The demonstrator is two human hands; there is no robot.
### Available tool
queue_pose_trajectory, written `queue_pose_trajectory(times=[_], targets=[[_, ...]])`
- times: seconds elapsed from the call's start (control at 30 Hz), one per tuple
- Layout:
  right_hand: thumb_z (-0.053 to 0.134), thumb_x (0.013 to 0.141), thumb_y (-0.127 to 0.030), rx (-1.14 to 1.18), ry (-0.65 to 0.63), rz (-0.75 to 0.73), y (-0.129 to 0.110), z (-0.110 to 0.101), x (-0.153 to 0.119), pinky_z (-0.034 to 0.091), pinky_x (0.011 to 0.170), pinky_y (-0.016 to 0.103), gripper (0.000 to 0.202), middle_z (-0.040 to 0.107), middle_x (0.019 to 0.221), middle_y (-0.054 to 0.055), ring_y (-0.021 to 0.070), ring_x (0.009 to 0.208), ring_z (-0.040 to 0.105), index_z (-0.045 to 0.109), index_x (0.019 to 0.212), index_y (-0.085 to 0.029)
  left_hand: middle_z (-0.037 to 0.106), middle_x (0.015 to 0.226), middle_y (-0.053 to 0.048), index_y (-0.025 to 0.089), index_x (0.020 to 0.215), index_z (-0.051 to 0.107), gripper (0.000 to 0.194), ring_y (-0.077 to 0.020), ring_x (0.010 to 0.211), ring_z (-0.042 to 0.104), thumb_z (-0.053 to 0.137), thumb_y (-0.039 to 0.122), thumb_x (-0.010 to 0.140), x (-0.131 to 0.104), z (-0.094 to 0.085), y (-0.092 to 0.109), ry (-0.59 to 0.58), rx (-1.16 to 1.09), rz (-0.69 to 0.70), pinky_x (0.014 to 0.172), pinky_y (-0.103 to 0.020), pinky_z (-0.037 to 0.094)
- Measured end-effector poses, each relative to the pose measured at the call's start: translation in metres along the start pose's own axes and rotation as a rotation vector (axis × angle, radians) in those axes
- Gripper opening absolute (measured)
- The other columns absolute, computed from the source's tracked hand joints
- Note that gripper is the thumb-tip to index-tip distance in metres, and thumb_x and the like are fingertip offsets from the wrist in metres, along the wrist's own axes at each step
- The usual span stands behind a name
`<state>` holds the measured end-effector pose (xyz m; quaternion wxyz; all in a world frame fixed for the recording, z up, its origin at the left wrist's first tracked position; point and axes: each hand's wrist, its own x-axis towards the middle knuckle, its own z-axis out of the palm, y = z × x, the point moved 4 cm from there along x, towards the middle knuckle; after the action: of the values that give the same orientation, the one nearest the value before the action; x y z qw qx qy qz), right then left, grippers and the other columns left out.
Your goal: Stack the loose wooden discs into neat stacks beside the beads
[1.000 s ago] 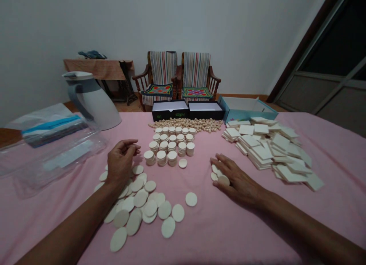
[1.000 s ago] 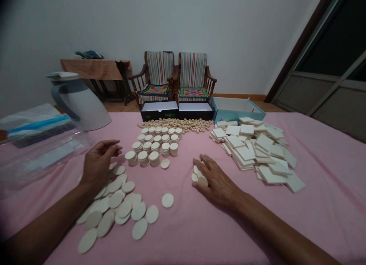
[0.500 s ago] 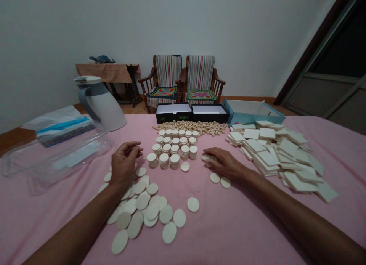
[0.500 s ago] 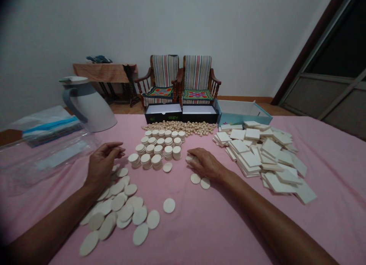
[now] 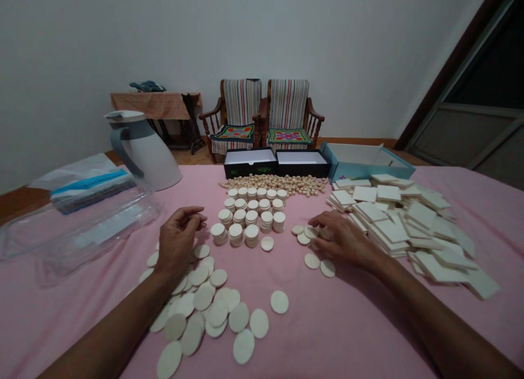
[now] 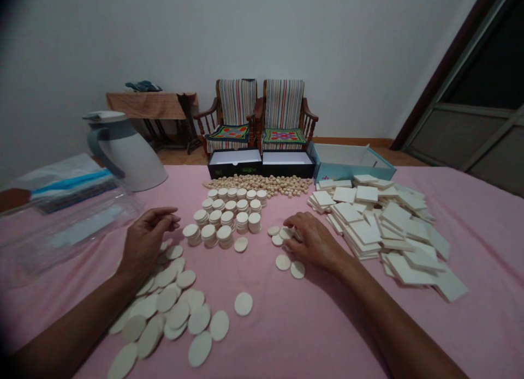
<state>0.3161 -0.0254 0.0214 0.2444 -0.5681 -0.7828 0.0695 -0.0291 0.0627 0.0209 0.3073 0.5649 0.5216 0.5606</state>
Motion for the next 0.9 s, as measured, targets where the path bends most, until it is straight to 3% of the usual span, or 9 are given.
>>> queue_pose_trajectory(times=[0.3, 0.47, 0.67, 0.77, 0.9], targets=[[0.054, 0.076, -0.017, -0.026, -0.054, 0.048, 0.001, 0.011, 0.002, 0.043, 0.072, 0.033, 0.017, 0.058, 0.086, 0.006, 0.0194, 0.08, 0.052, 0.059, 0.093, -0.018, 0.065, 0.075, -0.002, 0.019, 0.089, 0.065, 0.021, -0.0144, 0.066, 0.059, 0.062, 0.03, 0.071, -0.002, 0.001, 0.002, -0.02, -0.027, -0.012, 0.066, -0.027, 0.05], [0.055, 0.076, -0.021, 0.0, 0.058, 0.058, -0.006, 0.003, 0.005, 0.042, 0.067, 0.03, 0.015, 0.058, 0.085, 0.005, 0.0178, 0.076, 0.052, 0.056, 0.09, -0.018, 0.064, 0.075, -0.002, 0.017, 0.089, 0.065, 0.021, -0.0134, 0.065, 0.058, 0.061, 0.03, 0.072, -0.003, 0.002, 0.003, -0.033, -0.063, -0.015, 0.066, -0.026, 0.05], [0.052, 0.077, -0.017, 0.164, 0.068, 0.013, -0.054, 0.001, 0.012, 0.04, 0.062, 0.026, 0.019, 0.057, 0.08, 0.002, 0.0143, 0.069, 0.051, 0.054, 0.095, -0.018, 0.065, 0.075, -0.002, 0.015, 0.09, 0.064, 0.022, -0.0124, 0.064, 0.058, 0.061, 0.028, 0.073, -0.005, 0.003, 0.002, -0.049, -0.091, -0.033, 0.064, -0.025, 0.049], [0.051, 0.078, -0.016, 0.166, 0.044, -0.053, -0.079, 0.015, 0.015, 0.038, 0.063, 0.026, 0.023, 0.056, 0.083, 0.003, 0.0146, 0.071, 0.051, 0.054, 0.101, -0.018, 0.064, 0.075, -0.002, 0.015, 0.091, 0.064, 0.022, -0.0121, 0.064, 0.058, 0.061, 0.028, 0.073, -0.005, 0.003, 0.001, -0.06, -0.1, -0.033, 0.064, -0.024, 0.049], [0.051, 0.082, -0.021, 0.098, 0.003, -0.004, -0.093, 0.039, 0.019, 0.033, 0.06, 0.026, 0.012, 0.055, 0.081, 0.003, 0.0142, 0.067, 0.048, 0.052, 0.093, -0.018, 0.064, 0.075, -0.002, 0.014, 0.091, 0.063, 0.022, -0.0116, 0.065, 0.058, 0.06, 0.027, 0.074, -0.005, 0.003, 0.001, -0.065, -0.091, -0.036, 0.064, -0.024, 0.048]])
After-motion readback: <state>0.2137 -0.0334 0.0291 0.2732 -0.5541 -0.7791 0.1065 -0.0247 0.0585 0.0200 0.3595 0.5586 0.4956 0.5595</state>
